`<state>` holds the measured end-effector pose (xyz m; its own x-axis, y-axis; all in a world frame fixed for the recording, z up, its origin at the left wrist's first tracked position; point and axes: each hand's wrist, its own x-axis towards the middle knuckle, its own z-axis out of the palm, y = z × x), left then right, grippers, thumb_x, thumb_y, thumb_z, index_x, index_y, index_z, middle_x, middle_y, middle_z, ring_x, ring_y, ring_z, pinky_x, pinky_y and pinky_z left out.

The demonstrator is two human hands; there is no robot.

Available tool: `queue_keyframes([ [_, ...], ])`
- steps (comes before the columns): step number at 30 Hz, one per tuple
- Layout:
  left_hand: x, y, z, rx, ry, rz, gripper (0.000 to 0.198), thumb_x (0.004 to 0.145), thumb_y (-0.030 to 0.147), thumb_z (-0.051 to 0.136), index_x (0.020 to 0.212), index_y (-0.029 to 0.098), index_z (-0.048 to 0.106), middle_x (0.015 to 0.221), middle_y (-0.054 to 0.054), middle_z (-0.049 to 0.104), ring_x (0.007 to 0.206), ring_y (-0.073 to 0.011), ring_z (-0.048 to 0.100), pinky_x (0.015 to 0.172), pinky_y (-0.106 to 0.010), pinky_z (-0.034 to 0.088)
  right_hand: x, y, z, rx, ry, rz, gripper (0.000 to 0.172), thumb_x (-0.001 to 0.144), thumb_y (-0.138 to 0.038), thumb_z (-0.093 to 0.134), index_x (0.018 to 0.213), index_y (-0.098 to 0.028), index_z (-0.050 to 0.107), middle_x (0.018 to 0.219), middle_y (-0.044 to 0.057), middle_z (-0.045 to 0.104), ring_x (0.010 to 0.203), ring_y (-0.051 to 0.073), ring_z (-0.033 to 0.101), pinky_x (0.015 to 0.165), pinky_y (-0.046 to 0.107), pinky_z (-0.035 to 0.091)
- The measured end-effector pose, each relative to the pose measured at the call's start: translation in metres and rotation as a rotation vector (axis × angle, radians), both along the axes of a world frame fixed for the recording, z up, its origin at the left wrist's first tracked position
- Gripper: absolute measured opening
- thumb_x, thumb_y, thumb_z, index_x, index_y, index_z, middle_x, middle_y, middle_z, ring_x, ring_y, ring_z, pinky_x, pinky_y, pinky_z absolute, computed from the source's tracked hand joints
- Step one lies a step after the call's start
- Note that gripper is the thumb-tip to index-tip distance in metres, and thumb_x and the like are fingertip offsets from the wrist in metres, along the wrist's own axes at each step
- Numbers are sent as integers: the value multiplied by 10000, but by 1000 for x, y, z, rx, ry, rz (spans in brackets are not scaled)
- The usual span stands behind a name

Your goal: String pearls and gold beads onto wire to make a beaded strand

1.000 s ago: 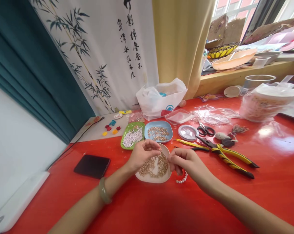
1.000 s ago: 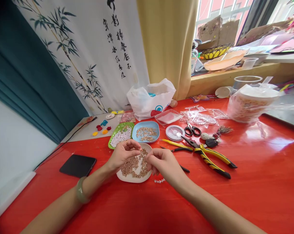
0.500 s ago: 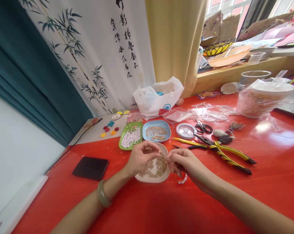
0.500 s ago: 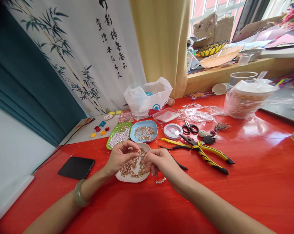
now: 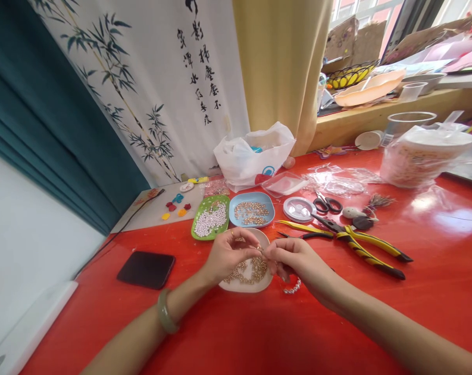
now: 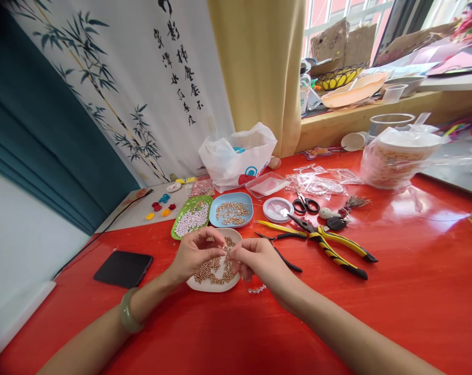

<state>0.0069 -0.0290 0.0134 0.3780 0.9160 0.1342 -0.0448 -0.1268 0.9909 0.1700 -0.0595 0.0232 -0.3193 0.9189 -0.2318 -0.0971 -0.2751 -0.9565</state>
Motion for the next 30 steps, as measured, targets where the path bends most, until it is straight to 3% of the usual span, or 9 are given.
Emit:
queue_keyframes([
  [7, 1, 0, 1, -57, -62, -19, 191, 566, 165, 727, 669, 129, 569, 667, -3, 596, 635, -97, 557, 622, -225, 460, 1, 0, -2, 45, 7, 68, 250, 712, -340, 580, 569, -135, 567, 542, -3, 570, 419, 44, 418, 425, 187, 330],
  [12, 0, 1, -2, -162, -166, -78, 273, 558, 159, 734, 779, 155, 574, 680, 6, 609, 637, -96, 557, 606, -216, 441, 2, -2, -3, 47, 86, 106, 253, 718, -369, 603, 643, -128, 595, 628, 13, 615, 457, 43, 445, 466, 187, 361],
  [20, 5, -3, -3, -154, -247, -141, 81, 600, 183, 705, 598, 144, 634, 754, -26, 618, 741, -128, 562, 722, -266, 429, -3, -2, -8, 27, 166, 71, 258, 690, -365, 638, 708, -158, 484, 648, 13, 640, 429, 44, 465, 478, 199, 378],
  [23, 5, -5, 2, -247, -265, -132, 98, 574, 195, 715, 572, 149, 629, 795, -34, 617, 756, -143, 558, 664, -258, 437, -1, -2, -6, 137, 62, 52, 261, 684, -378, 633, 705, -170, 477, 622, -11, 597, 468, 62, 480, 492, 211, 389],
  [26, 4, -8, 6, -339, -271, -105, 104, 579, 211, 709, 594, 144, 632, 755, -41, 633, 672, -115, 550, 563, -212, 410, 3, -1, 0, 333, -100, -57, 219, 736, -384, 573, 693, -178, 512, 605, -26, 522, 525, 82, 469, 500, 214, 382],
  [28, 4, -10, 7, -398, -254, -109, 124, 594, 240, 702, 617, 140, 632, 679, -36, 640, 565, -82, 519, 511, -193, 378, 7, -1, 4, 450, -213, -131, 204, 778, -382, 519, 735, -186, 558, 668, -2, 537, 596, 104, 485, 529, 227, 389],
  [30, 5, -12, 7, -449, -218, -142, 162, 599, 278, 699, 624, 134, 629, 623, -35, 639, 481, -62, 471, 478, -194, 353, 9, -1, 7, 523, -265, -119, 192, 785, -371, 513, 799, -200, 600, 754, 23, 561, 677, 131, 509, 568, 242, 403],
])
